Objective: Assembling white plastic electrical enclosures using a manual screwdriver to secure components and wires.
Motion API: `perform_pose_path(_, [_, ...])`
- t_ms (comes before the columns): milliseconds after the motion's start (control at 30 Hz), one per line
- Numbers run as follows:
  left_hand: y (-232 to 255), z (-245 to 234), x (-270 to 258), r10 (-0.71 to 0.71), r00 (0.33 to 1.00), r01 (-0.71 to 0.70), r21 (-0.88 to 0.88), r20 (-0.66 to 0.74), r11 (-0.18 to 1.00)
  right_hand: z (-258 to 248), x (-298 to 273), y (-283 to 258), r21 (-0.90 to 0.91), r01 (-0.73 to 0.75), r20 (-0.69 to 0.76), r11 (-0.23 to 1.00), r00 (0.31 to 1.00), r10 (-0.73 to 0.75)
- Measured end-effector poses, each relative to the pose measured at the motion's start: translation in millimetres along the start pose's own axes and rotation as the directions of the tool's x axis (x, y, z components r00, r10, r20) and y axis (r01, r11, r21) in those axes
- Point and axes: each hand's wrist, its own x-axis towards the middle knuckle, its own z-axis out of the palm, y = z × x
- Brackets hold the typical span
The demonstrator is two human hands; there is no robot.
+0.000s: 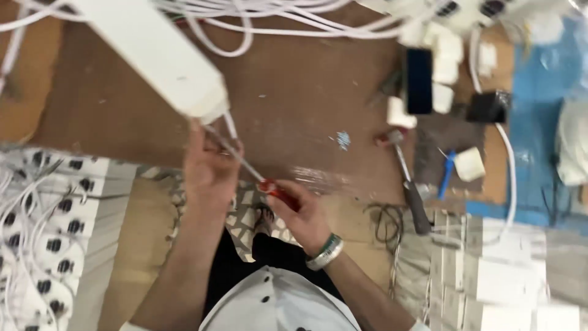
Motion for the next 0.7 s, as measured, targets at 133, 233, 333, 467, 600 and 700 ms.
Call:
perform_pose_path(133, [8.2,11.7,7.7,-0.026,0.988,0.025,-0.008,-0.152,1.0,-1.7,6.2,-9.0,0.56,-0.473,0.235,0.68,0.878,0.417])
perform_pose_path(233, [2.3,6.6,5.1,0.012,0.988,-0.006,0.043,-0.155,0.999,-8.4,5.1,-10.4,0.742,-0.608,0.469,0.281,0.771,0.43])
perform_pose_path(333, [-3.4,-11.1,4.8,0.066,0.997,-0.06,0.119,-0.047,0.991,-9.4,4.0,-1.0,0.694,-0.679,0.544,0.237,0.712,0.444])
perform_pose_path(467, [5.3,-43.3,19.2,0.084,0.994,-0.031,0.54,-0.074,0.841,-13.9,1.1,26.9,0.69,-0.683,0.593,0.24,0.723,0.354])
perform_pose_path(600, [8.1,-107.9,30.8,0.246,0.909,-0.389,0.47,0.337,0.792,-8.5,20.1,0.7,0.644,-0.689,0.574,0.332,0.722,0.385])
perform_pose_path(700, [16.1,-69.0,19.5,0.177,0.927,-0.328,0.485,0.331,0.811,-7.5,23.1,-18.7,0.574,-0.716,0.564,0.397,0.697,0.442])
